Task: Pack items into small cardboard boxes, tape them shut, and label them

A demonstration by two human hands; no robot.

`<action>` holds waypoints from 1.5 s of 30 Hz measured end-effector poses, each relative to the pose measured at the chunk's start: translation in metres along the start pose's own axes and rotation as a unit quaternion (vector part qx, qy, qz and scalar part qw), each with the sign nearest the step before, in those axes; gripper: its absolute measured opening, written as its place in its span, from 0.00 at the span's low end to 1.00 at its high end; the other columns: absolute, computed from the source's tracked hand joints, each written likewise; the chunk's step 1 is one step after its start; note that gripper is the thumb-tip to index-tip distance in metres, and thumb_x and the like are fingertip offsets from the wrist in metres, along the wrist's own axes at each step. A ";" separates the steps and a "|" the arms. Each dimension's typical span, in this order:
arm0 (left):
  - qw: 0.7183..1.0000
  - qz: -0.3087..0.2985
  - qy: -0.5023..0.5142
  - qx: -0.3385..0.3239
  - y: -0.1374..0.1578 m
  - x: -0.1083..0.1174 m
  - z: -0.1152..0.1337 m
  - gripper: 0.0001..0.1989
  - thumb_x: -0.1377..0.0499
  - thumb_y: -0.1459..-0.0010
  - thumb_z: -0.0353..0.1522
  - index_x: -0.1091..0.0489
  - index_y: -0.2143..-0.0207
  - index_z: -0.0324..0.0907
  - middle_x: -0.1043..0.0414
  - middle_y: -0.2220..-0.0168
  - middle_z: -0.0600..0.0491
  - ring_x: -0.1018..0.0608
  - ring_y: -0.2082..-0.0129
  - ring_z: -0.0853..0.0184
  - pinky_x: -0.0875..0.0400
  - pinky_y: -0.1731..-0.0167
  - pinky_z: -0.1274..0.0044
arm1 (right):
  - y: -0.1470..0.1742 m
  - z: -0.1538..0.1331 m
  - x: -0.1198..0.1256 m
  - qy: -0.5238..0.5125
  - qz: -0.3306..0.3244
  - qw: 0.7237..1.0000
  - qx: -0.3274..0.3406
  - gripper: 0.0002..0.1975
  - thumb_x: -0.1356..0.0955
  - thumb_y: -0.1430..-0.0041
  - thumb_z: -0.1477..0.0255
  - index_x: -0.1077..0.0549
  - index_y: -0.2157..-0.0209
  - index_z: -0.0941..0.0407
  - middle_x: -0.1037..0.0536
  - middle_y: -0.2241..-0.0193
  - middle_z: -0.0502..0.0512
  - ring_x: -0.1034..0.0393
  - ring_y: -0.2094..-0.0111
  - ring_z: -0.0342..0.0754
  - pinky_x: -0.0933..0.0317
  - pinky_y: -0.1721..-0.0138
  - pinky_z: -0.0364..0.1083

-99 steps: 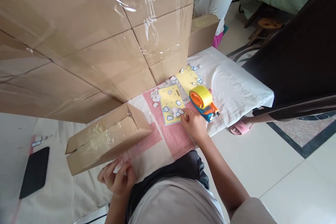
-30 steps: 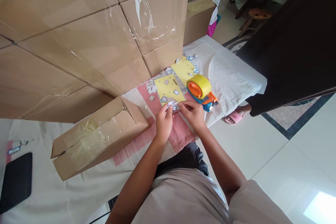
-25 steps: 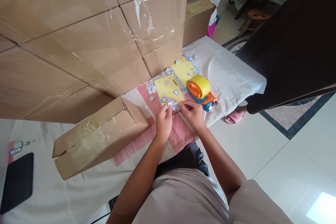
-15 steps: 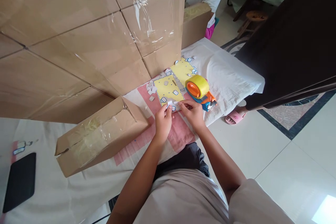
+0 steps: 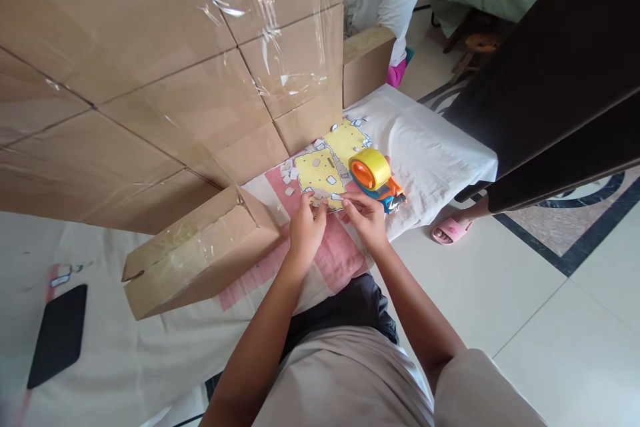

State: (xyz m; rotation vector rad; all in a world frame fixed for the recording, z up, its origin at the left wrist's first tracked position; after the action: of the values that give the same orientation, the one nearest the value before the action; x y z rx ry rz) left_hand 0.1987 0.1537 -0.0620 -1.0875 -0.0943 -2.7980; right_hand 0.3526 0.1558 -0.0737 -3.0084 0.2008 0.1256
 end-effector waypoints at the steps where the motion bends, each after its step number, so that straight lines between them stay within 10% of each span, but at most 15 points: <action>1: 1.000 0.004 -0.016 0.000 0.003 0.004 0.001 0.22 0.47 0.30 0.41 0.36 0.39 0.43 0.19 0.51 0.42 0.17 0.53 0.53 0.26 0.57 0.67 | 0.000 0.000 0.000 -0.010 -0.002 1.000 -0.002 0.14 0.26 0.41 0.59 0.19 0.61 0.55 0.17 0.69 0.53 0.28 0.79 0.44 0.31 0.76 0.46; 9: 0.999 0.032 -0.016 -0.020 0.032 0.014 0.007 0.26 0.45 0.33 0.36 0.42 0.36 0.39 0.19 0.57 0.42 0.17 0.57 0.54 0.25 0.59 0.69 | -0.006 -0.010 -0.018 -0.078 -0.043 0.996 0.009 0.18 0.23 0.45 0.61 0.28 0.59 0.53 0.20 0.68 0.48 0.29 0.81 0.40 0.34 0.78 0.42; 12: 0.990 0.070 -0.002 -0.122 0.061 0.032 0.007 0.19 0.43 0.33 0.35 0.34 0.42 0.41 0.19 0.60 0.46 0.18 0.65 0.62 0.27 0.65 0.74 | -0.012 -0.019 -0.032 -0.053 -0.100 0.993 0.007 0.21 0.24 0.44 0.59 0.28 0.54 0.54 0.20 0.69 0.49 0.29 0.78 0.40 0.33 0.75 0.42; 15: 0.925 0.226 -0.066 -0.298 0.093 0.086 -0.007 0.12 0.39 0.39 0.29 0.26 0.52 0.46 0.20 0.65 0.51 0.19 0.66 0.65 0.27 0.62 0.75 | -0.023 -0.021 -0.048 -0.028 -0.186 0.982 -0.014 0.22 0.24 0.44 0.59 0.26 0.53 0.56 0.18 0.70 0.51 0.29 0.76 0.41 0.32 0.73 0.42; 18: 0.861 0.414 -0.212 -0.205 0.101 0.160 -0.042 0.20 0.36 0.43 0.33 0.25 0.47 0.47 0.19 0.53 0.45 0.19 0.51 0.52 0.28 0.47 0.60 | -0.033 -0.017 -0.064 -0.037 -0.289 0.956 -0.038 0.17 0.24 0.44 0.61 0.23 0.59 0.57 0.17 0.68 0.54 0.27 0.73 0.43 0.32 0.71 0.43; 23: 0.925 0.266 -0.254 0.092 0.081 0.236 -0.102 0.31 0.40 0.41 0.47 0.31 0.36 0.52 0.37 0.31 0.45 0.34 0.31 0.47 0.39 0.35 0.51 | -0.038 -0.013 -0.086 -0.026 -0.388 0.921 -0.003 0.12 0.24 0.45 0.64 0.23 0.67 0.58 0.21 0.70 0.51 0.28 0.69 0.42 0.36 0.66 0.42; 33: 0.945 0.253 -0.194 0.070 0.092 0.254 -0.134 0.26 0.41 0.40 0.44 0.32 0.39 0.71 0.35 0.32 0.66 0.32 0.32 0.55 0.42 0.31 0.59 | -0.004 -0.001 -0.119 -0.148 -0.458 0.875 -0.059 0.14 0.24 0.42 0.64 0.29 0.66 0.58 0.23 0.68 0.50 0.27 0.65 0.42 0.35 0.61 0.43; 45: 0.948 0.248 -0.196 0.027 0.095 0.251 -0.130 0.28 0.41 0.42 0.42 0.33 0.38 0.71 0.36 0.32 0.68 0.34 0.31 0.54 0.47 0.28 0.59 | 0.009 -0.004 -0.133 -0.193 -0.435 0.878 0.055 0.15 0.30 0.32 0.69 0.33 0.47 0.55 0.23 0.65 0.49 0.28 0.63 0.41 0.36 0.59 0.43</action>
State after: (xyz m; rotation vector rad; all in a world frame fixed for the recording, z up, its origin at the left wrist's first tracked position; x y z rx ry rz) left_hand -0.0565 0.0197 0.0124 -1.4084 0.0570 -2.1053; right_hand 0.2201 0.1632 -0.0585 -2.5739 -1.1107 0.5704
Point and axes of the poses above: each hand's wrist, its own y-axis away from the middle knuckle, its own x-axis out of the back of the hand, z = x × y, the point moved 2 cm from there along -y, towards the middle knuckle
